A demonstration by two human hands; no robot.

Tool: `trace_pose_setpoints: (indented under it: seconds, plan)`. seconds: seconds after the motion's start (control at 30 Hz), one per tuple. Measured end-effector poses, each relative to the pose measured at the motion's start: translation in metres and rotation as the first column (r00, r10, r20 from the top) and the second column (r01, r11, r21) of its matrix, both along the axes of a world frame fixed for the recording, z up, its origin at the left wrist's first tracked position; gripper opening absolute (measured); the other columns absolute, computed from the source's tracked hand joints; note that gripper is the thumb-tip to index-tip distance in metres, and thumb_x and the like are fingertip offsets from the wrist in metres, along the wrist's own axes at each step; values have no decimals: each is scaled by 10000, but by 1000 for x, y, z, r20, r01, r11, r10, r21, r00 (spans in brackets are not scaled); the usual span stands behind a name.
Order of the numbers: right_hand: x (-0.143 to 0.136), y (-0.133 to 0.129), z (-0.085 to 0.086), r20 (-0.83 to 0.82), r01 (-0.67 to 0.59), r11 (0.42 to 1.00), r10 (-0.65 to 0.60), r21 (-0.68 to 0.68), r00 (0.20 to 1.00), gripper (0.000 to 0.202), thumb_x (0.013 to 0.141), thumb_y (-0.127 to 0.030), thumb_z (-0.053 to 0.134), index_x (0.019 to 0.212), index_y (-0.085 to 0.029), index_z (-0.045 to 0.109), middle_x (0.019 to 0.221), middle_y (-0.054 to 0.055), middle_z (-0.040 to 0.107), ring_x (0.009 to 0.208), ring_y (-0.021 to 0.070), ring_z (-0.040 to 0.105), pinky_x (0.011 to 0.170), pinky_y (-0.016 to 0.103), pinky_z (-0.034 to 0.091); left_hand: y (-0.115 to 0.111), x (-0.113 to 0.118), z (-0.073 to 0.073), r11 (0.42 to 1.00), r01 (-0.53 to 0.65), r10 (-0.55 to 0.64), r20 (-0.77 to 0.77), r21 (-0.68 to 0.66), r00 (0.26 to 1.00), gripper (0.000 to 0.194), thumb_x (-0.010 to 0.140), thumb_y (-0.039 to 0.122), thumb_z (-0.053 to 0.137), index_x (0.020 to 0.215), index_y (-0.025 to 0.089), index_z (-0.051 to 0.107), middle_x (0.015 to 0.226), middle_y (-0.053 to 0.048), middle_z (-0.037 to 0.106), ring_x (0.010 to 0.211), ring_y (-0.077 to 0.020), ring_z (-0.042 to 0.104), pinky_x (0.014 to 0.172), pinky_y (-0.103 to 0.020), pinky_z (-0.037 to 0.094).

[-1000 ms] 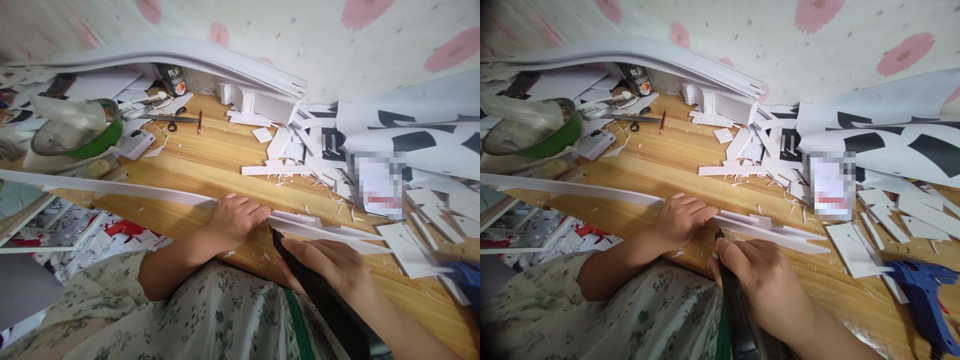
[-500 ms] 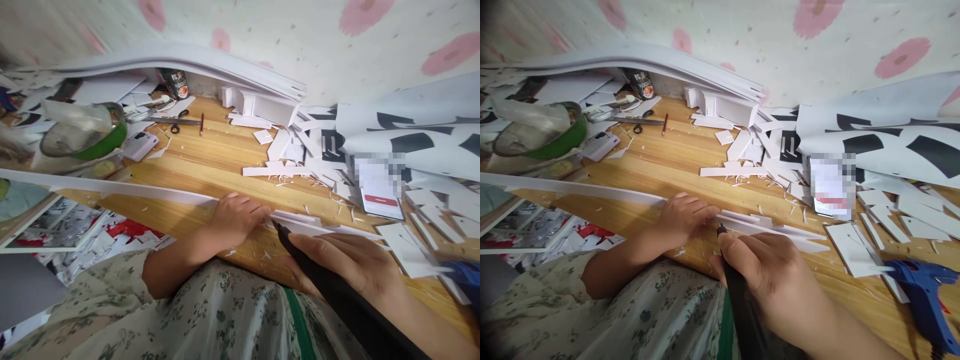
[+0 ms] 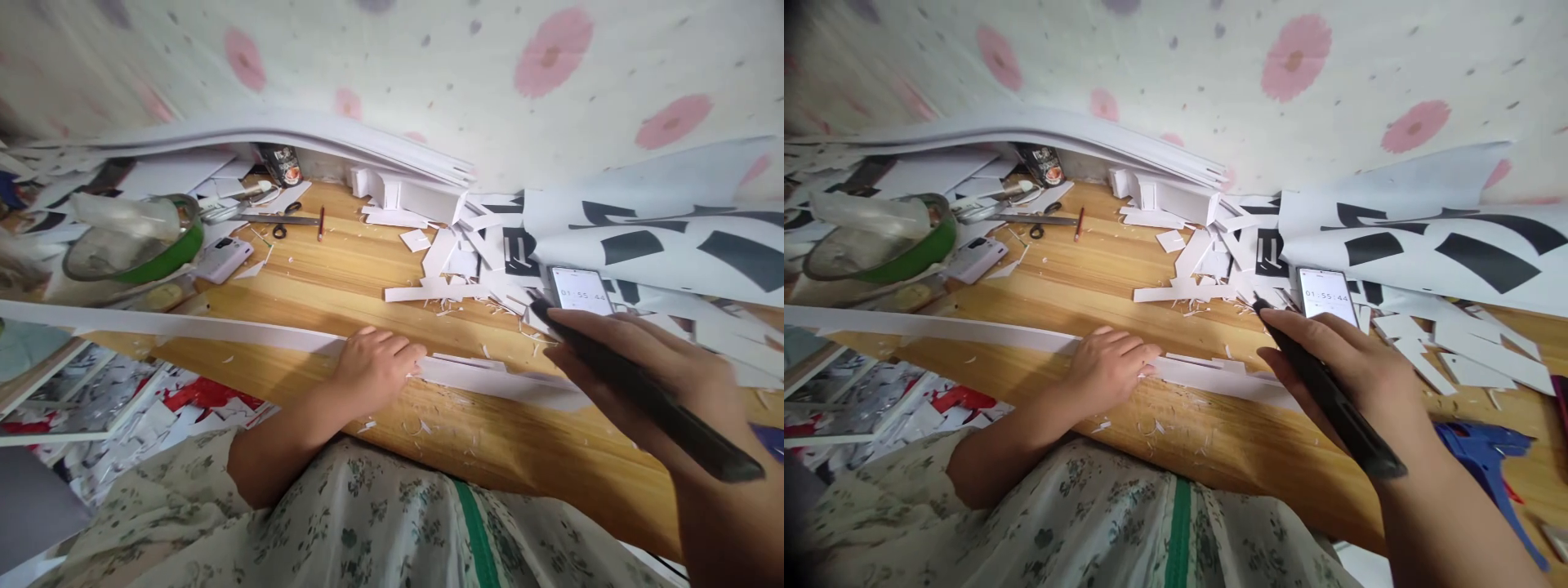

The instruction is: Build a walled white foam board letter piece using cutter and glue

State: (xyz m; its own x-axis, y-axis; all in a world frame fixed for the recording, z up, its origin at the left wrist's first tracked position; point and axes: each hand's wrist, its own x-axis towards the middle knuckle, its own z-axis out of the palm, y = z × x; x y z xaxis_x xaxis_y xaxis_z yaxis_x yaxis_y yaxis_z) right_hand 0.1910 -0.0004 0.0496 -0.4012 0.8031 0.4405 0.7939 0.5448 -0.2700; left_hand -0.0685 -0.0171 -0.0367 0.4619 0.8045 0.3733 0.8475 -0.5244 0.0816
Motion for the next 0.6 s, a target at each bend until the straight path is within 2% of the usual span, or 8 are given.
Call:
trace_pose_setpoints:
  seconds: [0.07, 0.13, 0.23, 0.33, 0.4, 0.47, 0.53, 0.6]
  plan:
    - [0, 4, -8, -35, -82, 995, 84, 64, 996, 258, 857, -369, 589, 1071, -234, 637, 836, 40, 673, 641, 158, 634, 544, 267, 479, 1, 0, 0, 1000, 0, 0, -6, -8, 1000, 103, 870, 286, 555, 864, 221, 634, 728, 17, 667, 698, -173, 593, 628, -338, 328]
    - [0, 0, -15, -130, -14, 997, 24, 77, 991, 239, 845, -382, 597, 1044, -259, 648, 842, 28, 695, 668, 171, 654, 570, 280, 496, 1, 0, 0, 1000, -4, 4, 1, -8, 1000, 91, 862, 281, 568, 861, 217, 634, 732, 15, 672, 698, -175, 599, 632, -334, 334]
    - [-2, -11, -20, -308, 54, 999, -52, -2, 950, 214, 828, -382, 614, 1008, -269, 648, 859, 25, 707, 688, 184, 664, 611, 303, 518, -1, 0, 1, 1000, -24, 24, 14, -1, 1000, 75, 847, 271, 591, 832, 211, 633, 708, 12, 675, 680, -173, 605, 625, -326, 335]
    - [-3, -6, -20, -386, 89, 995, -97, -39, 918, 230, 810, -391, 632, 1001, -264, 636, 885, 34, 702, 702, 196, 664, 630, 318, 526, -3, -2, 7, 999, -34, 34, 30, -2, 999, 89, 846, 278, 590, 813, 206, 631, 703, 6, 681, 674, -175, 616, 624, -319, 344]
    - [0, 11, -19, -349, 78, 996, -86, -35, 933, 241, 825, -385, 609, 1034, -267, 629, 926, 42, 692, 768, 211, 666, 681, 329, 524, -4, -4, 15, 999, -32, 32, 57, -6, 998, 108, 853, 293, 579, 822, 205, 632, 725, 1, 695, 685, -181, 628, 629, -316, 355]
    - [7, 33, -16, -231, -13, 998, -1, -59, 973, 283, 850, -381, 564, 1102, -265, 620, 971, 60, 669, 836, 227, 655, 732, 339, 509, -4, -6, 23, 999, -33, 35, 76, -22, 996, 134, 857, 318, 573, 828, 203, 635, 750, -4, 708, 695, -188, 640, 629, -313, 365]
    - [11, 57, -15, -74, -134, 979, 123, -153, 990, 327, 864, -374, 515, 1142, -242, 625, 953, 84, 638, 824, 234, 641, 713, 349, 498, -3, -8, 30, 998, -43, 46, 70, -49, 996, 162, 858, 345, 571, 835, 200, 639, 764, -10, 713, 696, -195, 646, 624, -310, 374]
    - [12, 80, -15, 47, -204, 948, 222, -243, 974, 363, 819, -299, 535, 1161, -231, 634, 925, 86, 620, 781, 230, 632, 690, 348, 491, -2, -8, 35, 995, -57, 62, 58, -79, 996, 181, 858, 363, 570, 842, 199, 645, 776, -13, 718, 699, -196, 650, 624, -304, 385]
